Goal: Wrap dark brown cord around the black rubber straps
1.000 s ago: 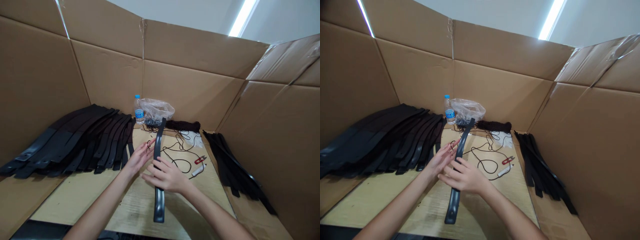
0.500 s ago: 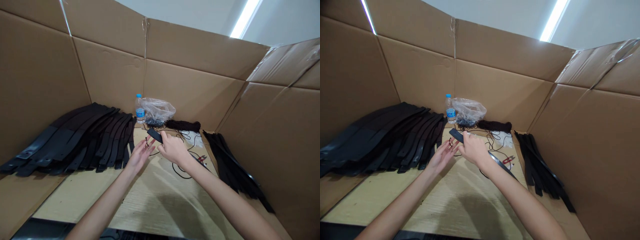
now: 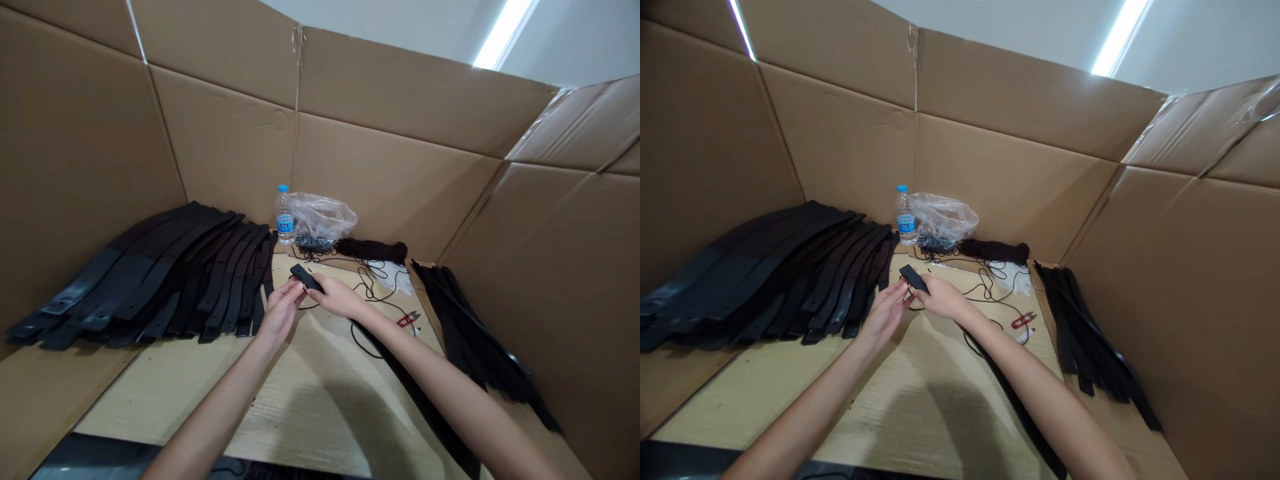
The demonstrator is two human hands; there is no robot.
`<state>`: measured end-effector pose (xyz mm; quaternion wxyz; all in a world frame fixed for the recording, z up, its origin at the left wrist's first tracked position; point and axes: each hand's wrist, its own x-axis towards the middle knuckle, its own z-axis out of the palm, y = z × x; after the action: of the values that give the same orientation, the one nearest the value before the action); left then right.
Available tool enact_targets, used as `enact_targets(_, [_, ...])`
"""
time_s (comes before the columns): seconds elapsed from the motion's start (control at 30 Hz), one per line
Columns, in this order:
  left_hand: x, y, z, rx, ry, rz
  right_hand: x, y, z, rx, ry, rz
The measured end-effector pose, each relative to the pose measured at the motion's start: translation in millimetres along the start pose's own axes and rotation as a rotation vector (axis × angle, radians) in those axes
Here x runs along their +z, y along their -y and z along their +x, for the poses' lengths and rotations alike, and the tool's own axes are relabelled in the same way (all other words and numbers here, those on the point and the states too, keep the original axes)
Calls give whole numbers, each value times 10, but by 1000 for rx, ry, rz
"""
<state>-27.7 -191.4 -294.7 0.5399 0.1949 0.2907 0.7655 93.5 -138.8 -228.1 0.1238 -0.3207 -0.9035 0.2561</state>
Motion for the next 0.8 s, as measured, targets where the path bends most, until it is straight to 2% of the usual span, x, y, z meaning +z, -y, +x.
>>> enact_targets(0.17, [-36,-44,34,36,-33,30,124,6,76,-3,45,261])
enact_targets(0.4, [-58,-107,63,90,-39,60,141,-47,40,173,252,730])
enact_targets(0.53, [-98,-163,107,138,-60,42,141,-99,-52,345,350,990])
enact_targets(0.63, [-105,-183,111,148,-58,43,155,-111,-109,401,325,1121])
enact_targets(0.8, [-69,-146,67,106,-24,81,110,-100,-97,356,166,1281])
